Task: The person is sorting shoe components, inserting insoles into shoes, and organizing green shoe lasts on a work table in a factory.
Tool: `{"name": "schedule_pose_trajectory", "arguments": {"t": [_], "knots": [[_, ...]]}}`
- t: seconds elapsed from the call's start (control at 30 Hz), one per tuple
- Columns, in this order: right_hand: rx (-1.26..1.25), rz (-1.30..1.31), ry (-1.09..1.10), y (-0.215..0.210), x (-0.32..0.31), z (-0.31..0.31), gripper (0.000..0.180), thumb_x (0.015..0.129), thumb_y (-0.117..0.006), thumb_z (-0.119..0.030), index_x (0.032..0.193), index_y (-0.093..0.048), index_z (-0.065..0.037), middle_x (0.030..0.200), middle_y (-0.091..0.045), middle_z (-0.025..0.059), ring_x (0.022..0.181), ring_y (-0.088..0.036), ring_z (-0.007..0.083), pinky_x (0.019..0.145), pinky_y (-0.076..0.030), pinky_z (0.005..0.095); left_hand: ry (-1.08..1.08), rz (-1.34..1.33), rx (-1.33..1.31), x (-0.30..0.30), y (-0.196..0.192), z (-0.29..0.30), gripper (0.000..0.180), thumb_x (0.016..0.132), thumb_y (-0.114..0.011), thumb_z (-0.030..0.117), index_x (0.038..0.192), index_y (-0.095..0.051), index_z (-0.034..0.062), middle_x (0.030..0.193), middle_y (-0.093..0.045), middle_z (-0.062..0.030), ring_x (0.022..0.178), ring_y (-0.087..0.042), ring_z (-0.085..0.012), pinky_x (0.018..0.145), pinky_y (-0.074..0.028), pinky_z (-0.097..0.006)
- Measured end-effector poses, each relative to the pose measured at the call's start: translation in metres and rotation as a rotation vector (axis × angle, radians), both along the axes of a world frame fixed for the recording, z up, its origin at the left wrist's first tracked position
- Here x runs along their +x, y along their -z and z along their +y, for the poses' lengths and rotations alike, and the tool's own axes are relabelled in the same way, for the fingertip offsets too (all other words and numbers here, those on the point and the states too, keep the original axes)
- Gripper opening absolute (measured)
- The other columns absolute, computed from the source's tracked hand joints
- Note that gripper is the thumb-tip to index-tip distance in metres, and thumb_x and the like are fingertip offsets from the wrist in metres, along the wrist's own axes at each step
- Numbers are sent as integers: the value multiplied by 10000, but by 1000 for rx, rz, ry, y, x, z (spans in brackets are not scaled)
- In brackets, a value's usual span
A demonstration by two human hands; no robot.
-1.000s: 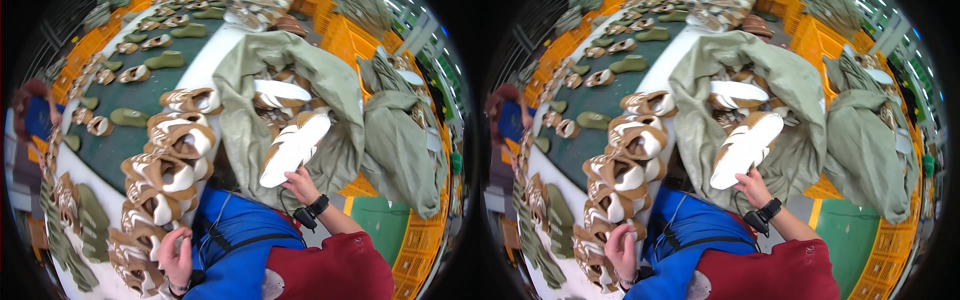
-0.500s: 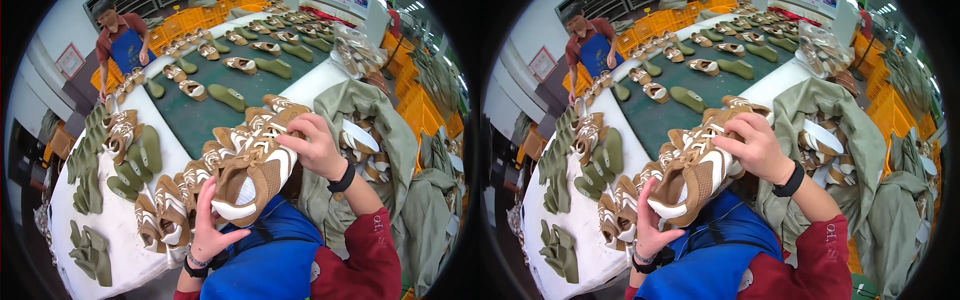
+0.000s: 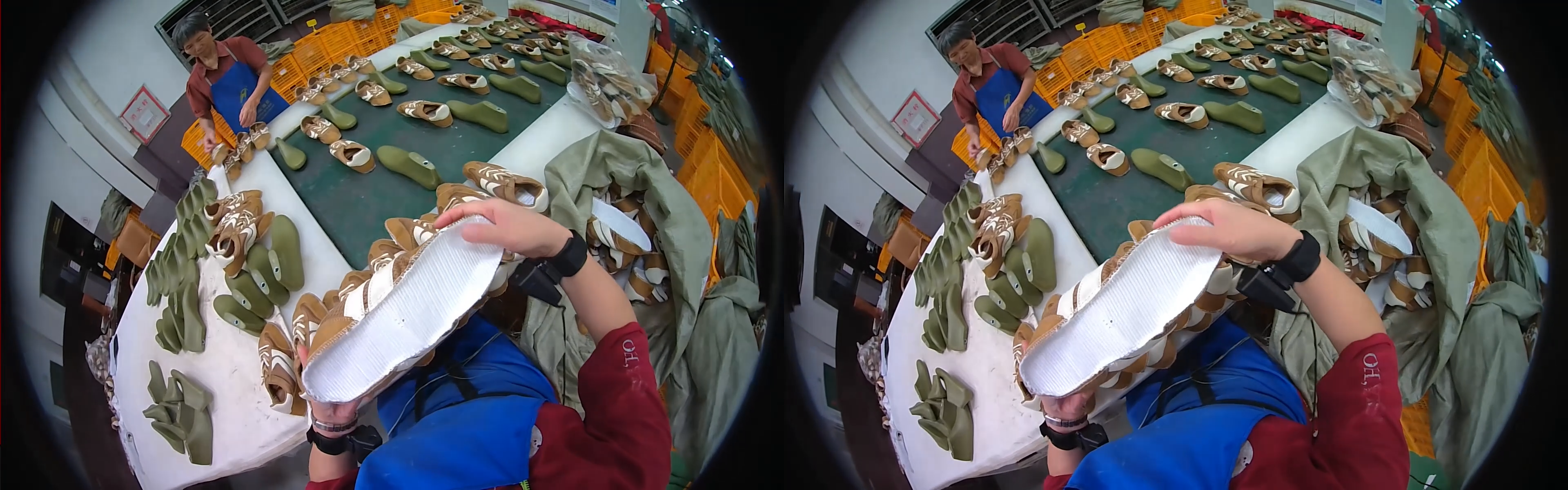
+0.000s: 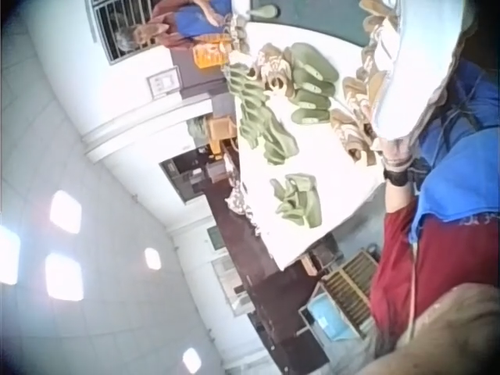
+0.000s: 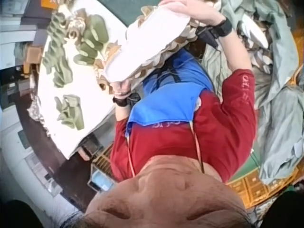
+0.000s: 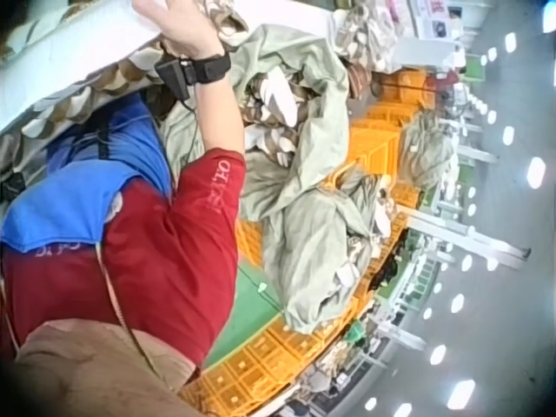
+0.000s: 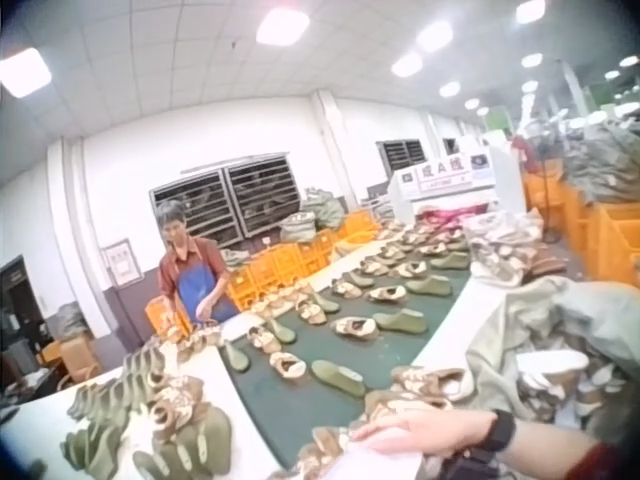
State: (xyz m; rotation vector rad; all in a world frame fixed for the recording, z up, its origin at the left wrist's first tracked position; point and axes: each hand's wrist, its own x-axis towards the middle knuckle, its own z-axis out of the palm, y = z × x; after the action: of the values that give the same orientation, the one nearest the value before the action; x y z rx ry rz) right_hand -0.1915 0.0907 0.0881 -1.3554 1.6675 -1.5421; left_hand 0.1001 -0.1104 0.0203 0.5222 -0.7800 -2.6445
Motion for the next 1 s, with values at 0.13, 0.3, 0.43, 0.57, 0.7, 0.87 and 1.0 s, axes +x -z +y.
{"name": "schedule_pose_trajectory", "arguments": {"t": [0.13, 0.3, 0.43, 0.57, 0.7, 0.87, 1.0], "knots": [[232, -733, -226, 14, 8, 9, 382, 847, -542, -153, 1151, -419, 44, 932, -604, 149, 660, -656, 221, 516, -543, 203, 167, 301, 483, 1, -2, -8, 564, 861, -448, 449, 1230, -425, 23, 1206, -498, -163, 1080, -497, -345, 902, -410, -519], [-106, -812, -261, 25, 26, 7, 523, 787, -611, -111, 1230, -369, 29, 1094, -537, 148, 942, -573, 190, 790, -490, 327, 7, 40, 138, 6, -16, -19, 630, 866, -387, 549, 1233, -435, 39, 1156, -545, -142, 1014, -554, -261, 892, -440, -381], [-18, -629, -124, 18, 19, 11, 563, 828, -553, -51, 1323, -286, -55, 1125, -521, 162, 953, -566, 198, 803, -477, 316, 23, -79, -645, 7, -77, -62, 451, 883, -475, 423, 1116, -444, 38, 1047, -553, -50, 945, -536, -121, 832, -424, -254], [91, -466, 143, 31, 16, 29, 335, 836, -523, -46, 1159, -458, 13, 898, -613, 124, 808, -600, 168, 733, -487, 274, -43, -532, -1418, -3, -103, -164, 217, 808, -614, 164, 958, -514, 44, 752, -511, 27, 695, -467, -40, 596, -386, -181], [83, -453, 418, 41, 20, 46, 252, 827, -514, -35, 1072, -500, 24, 799, -617, 126, 701, -605, 176, 660, -502, 276, -230, -685, -2153, -35, -80, -296, 304, 678, -664, 100, 930, -514, 17, 1114, -470, -186, 1041, -465, -339, 896, -391, -357], [120, -498, 585, 56, 14, 52, 226, 823, -480, -26, 1046, -498, 7, 751, -600, 91, 640, -584, 137, 599, -492, 234, -486, -961, -2124, -53, -32, -436, 376, 640, -623, -19, 1003, -543, 36, 1272, -365, -252, 1186, -356, -408, 978, -341, -366], [124, -538, 655, 64, 4, 48, 219, 831, -478, -31, 1046, -502, 10, 758, -595, 84, 638, -571, 130, 611, -483, 231, -794, -1139, -1949, -33, -4, -456, 489, 635, -551, -89, 1096, -547, 73, 1307, -333, -266, 1203, -347, -397, 995, -331, -369]]}}
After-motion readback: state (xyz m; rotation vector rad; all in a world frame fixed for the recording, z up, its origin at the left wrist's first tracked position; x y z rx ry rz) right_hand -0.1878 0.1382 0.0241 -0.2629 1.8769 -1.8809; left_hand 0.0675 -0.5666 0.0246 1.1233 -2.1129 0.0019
